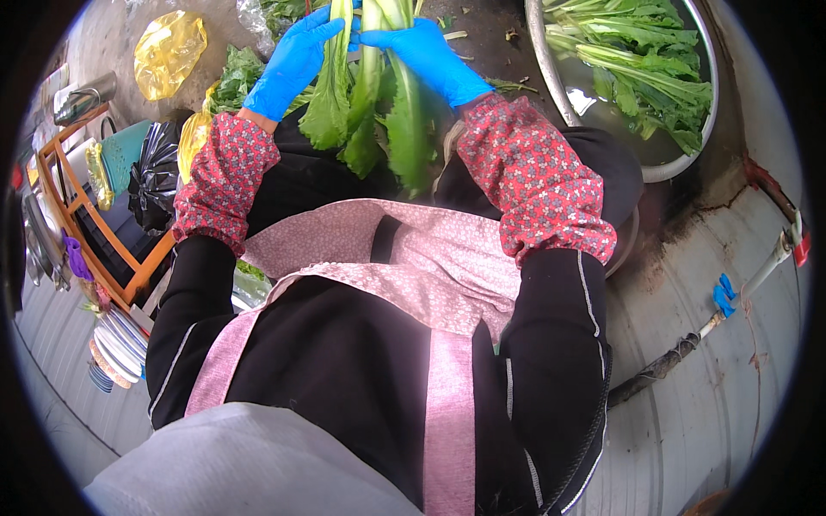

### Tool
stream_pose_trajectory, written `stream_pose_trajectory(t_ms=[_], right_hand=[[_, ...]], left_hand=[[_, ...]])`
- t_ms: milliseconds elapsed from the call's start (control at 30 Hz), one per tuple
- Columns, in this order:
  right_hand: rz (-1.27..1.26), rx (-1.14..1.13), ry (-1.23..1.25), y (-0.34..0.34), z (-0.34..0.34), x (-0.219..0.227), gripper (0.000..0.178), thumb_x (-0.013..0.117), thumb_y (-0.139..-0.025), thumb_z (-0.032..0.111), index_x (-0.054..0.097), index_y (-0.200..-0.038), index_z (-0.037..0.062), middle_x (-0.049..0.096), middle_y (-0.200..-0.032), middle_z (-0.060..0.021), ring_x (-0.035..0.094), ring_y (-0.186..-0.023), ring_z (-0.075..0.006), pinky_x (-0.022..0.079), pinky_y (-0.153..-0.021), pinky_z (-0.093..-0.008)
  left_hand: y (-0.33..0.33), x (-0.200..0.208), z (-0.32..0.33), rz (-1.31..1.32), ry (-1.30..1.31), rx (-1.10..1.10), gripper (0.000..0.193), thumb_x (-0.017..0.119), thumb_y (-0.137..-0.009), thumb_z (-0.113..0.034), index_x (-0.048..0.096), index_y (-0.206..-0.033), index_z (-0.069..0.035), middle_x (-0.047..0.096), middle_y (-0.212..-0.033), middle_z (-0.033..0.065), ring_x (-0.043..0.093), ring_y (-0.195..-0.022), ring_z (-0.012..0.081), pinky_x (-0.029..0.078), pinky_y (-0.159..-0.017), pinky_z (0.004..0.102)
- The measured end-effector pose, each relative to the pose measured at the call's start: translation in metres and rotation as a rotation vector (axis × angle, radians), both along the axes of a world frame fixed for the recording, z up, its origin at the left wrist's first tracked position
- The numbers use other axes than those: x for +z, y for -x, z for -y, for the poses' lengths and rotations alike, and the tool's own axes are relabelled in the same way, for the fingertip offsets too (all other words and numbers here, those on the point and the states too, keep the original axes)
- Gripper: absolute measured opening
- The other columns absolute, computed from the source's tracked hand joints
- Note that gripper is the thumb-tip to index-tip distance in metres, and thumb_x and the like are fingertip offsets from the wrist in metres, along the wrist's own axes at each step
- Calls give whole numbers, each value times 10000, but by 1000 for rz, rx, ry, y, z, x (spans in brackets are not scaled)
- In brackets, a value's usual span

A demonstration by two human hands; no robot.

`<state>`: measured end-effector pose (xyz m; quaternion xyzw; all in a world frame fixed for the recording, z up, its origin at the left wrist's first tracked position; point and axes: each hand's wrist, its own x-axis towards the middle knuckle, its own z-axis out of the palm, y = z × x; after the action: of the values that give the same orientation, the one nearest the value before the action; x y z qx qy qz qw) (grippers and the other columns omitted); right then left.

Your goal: The person sits on the floor and uses a knife to trim the ends of leafy green vegetables. They handle the vegetables one at a time, cut the stems, and place the trimmed pieces into a metal bowl.

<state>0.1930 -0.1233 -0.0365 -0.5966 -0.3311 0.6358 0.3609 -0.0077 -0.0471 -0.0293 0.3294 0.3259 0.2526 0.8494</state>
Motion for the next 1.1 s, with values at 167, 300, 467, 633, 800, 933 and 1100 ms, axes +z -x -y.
stream_pose_trajectory(t_ms=[167, 300, 467, 633, 800, 933, 1100], right_hand=[[-147, -136, 47, -24, -10, -16, 390, 788, -868, 290, 750, -1099, -21, 758, -926, -117, 732, -783, -197, 586, -730, -328], [-176, -200, -2, -22, -13, -19, 366, 799, -872, 300, 746, -1031, -25, 741, -884, -87, 707, -754, -178, 573, -713, -319], [14, -47, -133, 21, 2, -25, 479, 857, -824, 373, 743, -1127, 19, 735, -934, -52, 683, -814, -130, 548, -720, -302], [117, -16, -70, 14, 2, -28, 498, 847, -818, 361, 738, -1156, 13, 744, -954, -60, 698, -837, -141, 559, -761, -311], [486, 188, -153, -15, -9, -23, 435, 832, -818, 353, 763, -1067, 2, 733, -822, -64, 699, -780, -145, 565, -741, -325], [608, 203, -294, -22, -3, -14, 349, 785, -804, 278, 754, -1078, 64, 752, -880, -164, 716, -770, -265, 553, -742, -371], [888, 96, -223, -50, -10, 11, 364, 733, -794, 275, 757, -1109, 95, 734, -916, -215, 727, -839, -390, 572, -736, -460]], left_hand=[[18, -4, -11, 173, 205, -18, 347, 570, -1036, -195, 605, -1309, 17, 727, -1111, 130, 723, -891, 202, 578, -758, 276], [16, -12, -15, -83, 184, 82, 390, 490, -1079, -296, 624, -1295, 0, 725, -1104, 126, 709, -901, 190, 568, -735, 295], [-3, -23, 2, 205, 298, 122, 470, 411, -1110, -307, 519, -1433, 16, 629, -1379, 178, 630, -1237, 318, 506, -1070, 443], [-5, -33, 6, 80, 153, 187, 394, 462, -1098, -233, 552, -1402, 1, 651, -1343, 137, 642, -1207, 255, 500, -1067, 409], [5, -34, 1, -321, -68, -86, 281, 539, -1048, -110, 646, -1285, -2, 717, -1187, 75, 701, -1048, 194, 560, -918, 320], [6, -32, 0, -306, -204, 6, 287, 585, -1028, -138, 658, -1260, 13, 726, -1140, 46, 708, -943, 158, 574, -821, 286], [23, -7, -25, -1044, -1382, 33, 147, 606, -975, -150, 715, -1001, -54, 653, -817, 232, 665, -735, 378, 510, -663, 444]])
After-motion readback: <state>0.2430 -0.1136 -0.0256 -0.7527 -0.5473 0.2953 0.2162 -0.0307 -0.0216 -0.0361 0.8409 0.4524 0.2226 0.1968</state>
